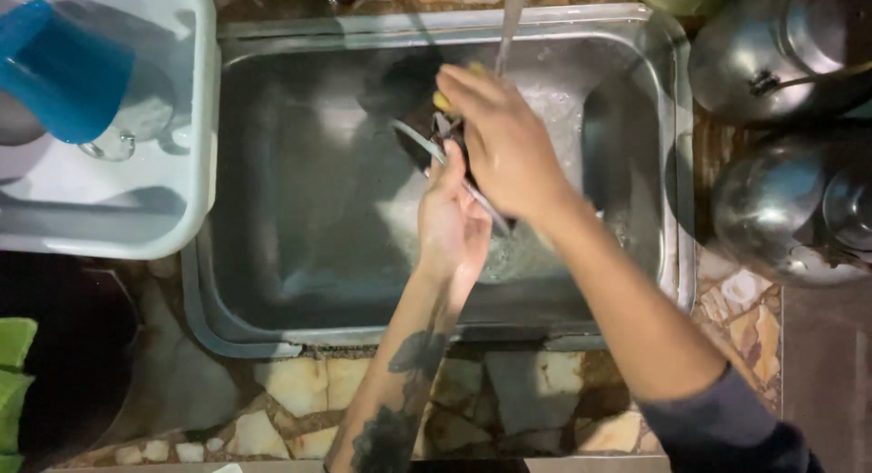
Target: Washing various kitchen items including a knife, pot, bowl, and spoon in a sink using soap and a sponge.
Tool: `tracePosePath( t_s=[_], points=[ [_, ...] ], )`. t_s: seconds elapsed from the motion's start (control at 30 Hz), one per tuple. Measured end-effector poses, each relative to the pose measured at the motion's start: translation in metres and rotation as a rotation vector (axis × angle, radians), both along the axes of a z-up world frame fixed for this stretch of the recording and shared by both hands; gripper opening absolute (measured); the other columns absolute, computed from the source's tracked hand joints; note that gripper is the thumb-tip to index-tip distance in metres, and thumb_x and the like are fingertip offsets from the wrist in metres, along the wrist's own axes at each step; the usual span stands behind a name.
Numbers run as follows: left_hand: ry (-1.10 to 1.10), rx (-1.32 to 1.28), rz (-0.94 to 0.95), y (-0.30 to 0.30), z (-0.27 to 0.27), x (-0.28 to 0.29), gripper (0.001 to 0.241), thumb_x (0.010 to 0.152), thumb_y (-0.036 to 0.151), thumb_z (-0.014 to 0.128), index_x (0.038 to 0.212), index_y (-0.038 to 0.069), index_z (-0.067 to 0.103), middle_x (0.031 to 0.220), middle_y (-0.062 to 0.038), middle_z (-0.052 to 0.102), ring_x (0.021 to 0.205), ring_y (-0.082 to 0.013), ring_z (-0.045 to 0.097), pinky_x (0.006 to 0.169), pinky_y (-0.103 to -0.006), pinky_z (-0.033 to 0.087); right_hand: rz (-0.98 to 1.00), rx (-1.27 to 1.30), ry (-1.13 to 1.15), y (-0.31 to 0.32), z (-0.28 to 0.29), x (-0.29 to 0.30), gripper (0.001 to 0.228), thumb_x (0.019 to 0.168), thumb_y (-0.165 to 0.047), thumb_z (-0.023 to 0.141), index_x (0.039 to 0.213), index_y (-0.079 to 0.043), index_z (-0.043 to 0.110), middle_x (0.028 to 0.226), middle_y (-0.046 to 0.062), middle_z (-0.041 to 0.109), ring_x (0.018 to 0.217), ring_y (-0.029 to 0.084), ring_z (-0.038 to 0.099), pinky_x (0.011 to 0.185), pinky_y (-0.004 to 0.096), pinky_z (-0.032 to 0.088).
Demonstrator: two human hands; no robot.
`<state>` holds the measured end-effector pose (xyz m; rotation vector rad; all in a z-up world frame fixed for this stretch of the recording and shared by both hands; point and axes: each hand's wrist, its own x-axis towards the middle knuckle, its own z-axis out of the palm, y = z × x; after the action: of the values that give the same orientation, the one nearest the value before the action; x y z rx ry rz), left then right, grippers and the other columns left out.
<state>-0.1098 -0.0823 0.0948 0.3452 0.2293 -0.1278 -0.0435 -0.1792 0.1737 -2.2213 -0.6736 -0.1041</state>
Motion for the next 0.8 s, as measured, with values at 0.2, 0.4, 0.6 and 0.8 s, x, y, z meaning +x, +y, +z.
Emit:
tracePosePath(
  t_s=[0.2,0.4,0.6,0.8],
  points=[
    [0.147,0.140,0.000,0.025,0.067,-0.007,0.039,0.100,0.029,0.061,0.132,0.007,0.058,0.120,-0.006,0.069,0.110,-0.0228,0.067,0.098,-0.0421,0.055,0.043,0.261,0.692,-0.022,-0.083,0.112,0.038,0.099,-0.006,0.046,0.125,-0.005,0.074,0.120,0.012,0.075,0.102,0.030,0.066,0.092,0.038,0.053],
    [0.086,0.108,0.123,0.051,0.071,-0.007,0.033,0.105,0.025,0.066,0.128,0.002,0.061,0.118,-0.010,0.069,0.106,-0.0239,0.068,0.096,-0.0427,0.056,-0.369,0.332,1.162,-0.039,-0.104,0.052,0.039,0.104,-0.021,0.043,0.127,-0.009,0.072,0.112,0.012,0.072,0.091,0.021,0.060,0.085,0.034,0.049],
    [0.124,0.313,0.259,0.044,0.065,0.008,0.030,0.099,0.022,0.069,0.121,0.003,0.065,0.112,-0.007,0.072,0.099,-0.0200,0.069,0.090,-0.0368,0.057,-0.346,0.535,1.144,-0.016,-0.053,0.013,0.040,0.102,-0.020,0.043,0.132,-0.006,0.067,0.123,0.004,0.072,0.106,0.013,0.065,0.095,0.030,0.050],
    [-0.002,1.221,0.017,0.036,0.058,-0.013,0.024,0.101,0.023,0.071,0.110,0.001,0.072,0.092,-0.013,0.071,0.076,-0.0211,0.064,0.076,-0.0327,0.052,-0.513,0.823,1.205,-0.021,-0.044,0.066,0.037,0.102,-0.019,0.050,0.126,0.004,0.066,0.103,0.009,0.072,0.086,0.019,0.067,0.076,0.035,0.056]
  ],
)
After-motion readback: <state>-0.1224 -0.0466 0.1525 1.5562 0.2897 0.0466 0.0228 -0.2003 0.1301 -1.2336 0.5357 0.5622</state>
